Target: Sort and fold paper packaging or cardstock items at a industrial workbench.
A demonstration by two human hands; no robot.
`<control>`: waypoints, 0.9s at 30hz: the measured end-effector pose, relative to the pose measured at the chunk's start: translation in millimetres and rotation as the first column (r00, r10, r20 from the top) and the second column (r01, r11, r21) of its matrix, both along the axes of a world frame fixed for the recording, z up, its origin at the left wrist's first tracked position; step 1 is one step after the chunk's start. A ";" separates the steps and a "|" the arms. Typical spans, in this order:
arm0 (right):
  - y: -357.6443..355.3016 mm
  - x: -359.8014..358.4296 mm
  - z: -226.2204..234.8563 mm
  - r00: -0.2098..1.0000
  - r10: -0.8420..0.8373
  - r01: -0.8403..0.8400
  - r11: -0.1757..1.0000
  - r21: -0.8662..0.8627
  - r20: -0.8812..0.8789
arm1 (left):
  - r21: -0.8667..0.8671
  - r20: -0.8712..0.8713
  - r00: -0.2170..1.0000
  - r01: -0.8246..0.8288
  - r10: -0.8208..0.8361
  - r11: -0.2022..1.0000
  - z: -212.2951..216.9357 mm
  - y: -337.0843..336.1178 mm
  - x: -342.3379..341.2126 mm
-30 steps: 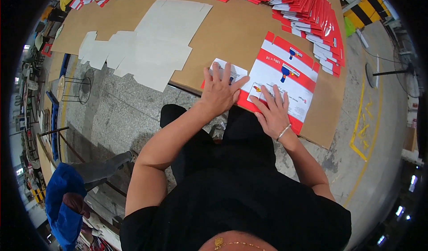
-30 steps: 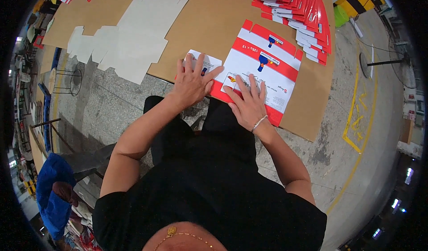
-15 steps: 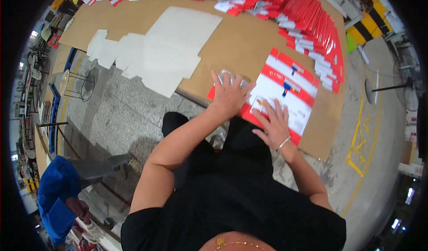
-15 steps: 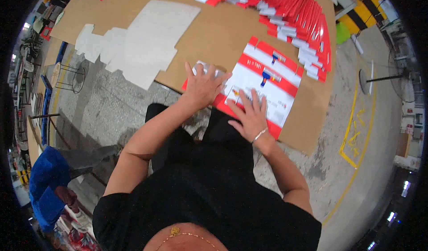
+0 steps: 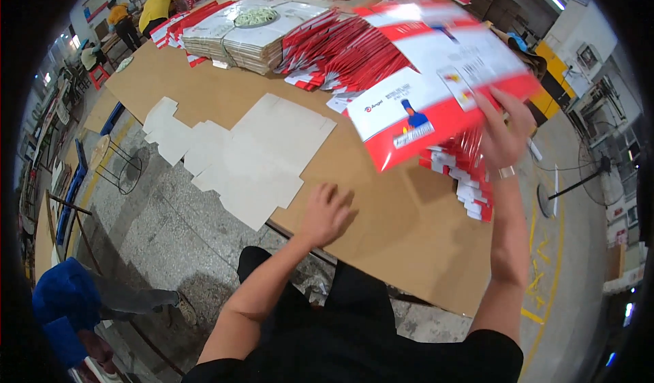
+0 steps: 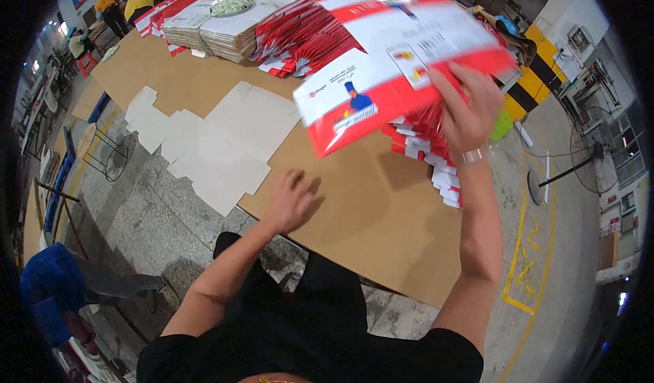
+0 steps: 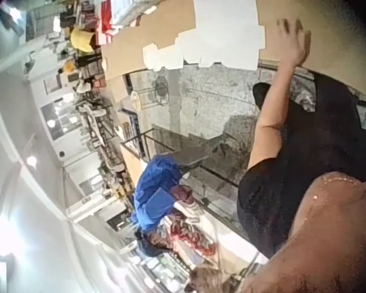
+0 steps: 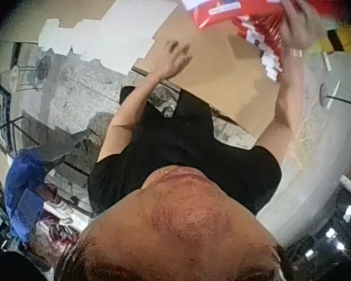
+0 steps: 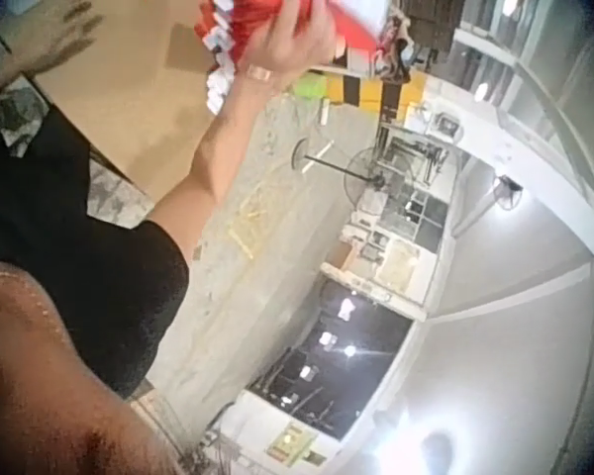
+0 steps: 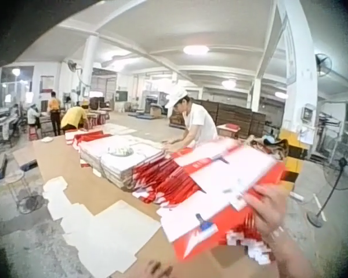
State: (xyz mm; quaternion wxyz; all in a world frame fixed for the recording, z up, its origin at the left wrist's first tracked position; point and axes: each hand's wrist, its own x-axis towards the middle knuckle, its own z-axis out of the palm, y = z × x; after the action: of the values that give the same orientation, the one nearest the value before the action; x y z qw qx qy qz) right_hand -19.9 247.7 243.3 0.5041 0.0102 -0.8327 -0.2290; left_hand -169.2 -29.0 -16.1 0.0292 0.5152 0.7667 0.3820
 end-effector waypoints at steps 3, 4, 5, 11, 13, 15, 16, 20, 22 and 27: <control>83.6 -92.7 -23.7 0.994 0.099 -0.102 0.993 -0.056 -0.051 | -0.149 -0.284 0.958 -0.001 -0.042 0.989 1.2 3.6 1.1; 113.2 -118.1 -37.2 0.997 0.077 -0.079 0.991 -0.106 -0.024 | -0.151 -0.239 0.970 0.005 -0.042 0.989 2.2 4.8 1.7; 138.0 -131.5 -48.1 0.999 0.043 -0.043 0.988 -0.150 -0.003 | -0.143 -0.251 0.967 0.005 -0.041 0.990 4.6 9.7 2.4; 119.6 -186.1 -113.2 0.847 -0.372 0.531 0.555 -0.640 0.379 | -0.136 -0.242 0.969 0.014 -0.046 0.991 4.7 7.2 5.2; 94.1 -184.8 -131.3 0.947 -0.302 0.313 0.794 -0.521 0.109 | -0.133 -0.254 0.966 0.013 -0.047 0.991 6.7 9.8 5.4; 31.3 -189.6 -157.0 0.996 -0.008 -0.065 0.665 -0.744 -0.094 | -0.153 -0.224 0.972 0.039 -0.073 0.987 6.7 14.2 6.8; -37.1 -190.6 -172.1 0.952 0.301 -0.176 0.414 -0.893 -0.048 | -0.169 -0.206 0.978 0.003 -0.039 0.986 1.1 3.4 3.3; -182.9 -163.8 -214.1 0.446 0.570 -0.153 0.808 -0.569 0.690 | -0.110 -0.221 0.974 0.022 -0.046 0.994 -41.6 10.5 -2.0; -214.8 -169.9 -227.7 0.341 0.566 -0.162 0.822 -0.546 0.751 | 0.004 -0.226 0.971 0.085 -0.082 0.996 -48.7 5.9 -7.7; -228.4 -186.0 -252.6 0.364 0.512 -0.075 0.849 -0.524 0.778 | 0.195 -0.100 0.989 0.125 -0.107 0.973 -51.7 -28.6 23.0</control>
State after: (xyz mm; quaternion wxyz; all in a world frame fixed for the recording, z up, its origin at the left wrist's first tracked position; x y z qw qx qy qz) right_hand -205.9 19.3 -9.2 0.0034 0.1798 -0.9800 0.0856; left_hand -146.2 -57.6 -67.8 -0.0347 0.5761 0.6932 0.4317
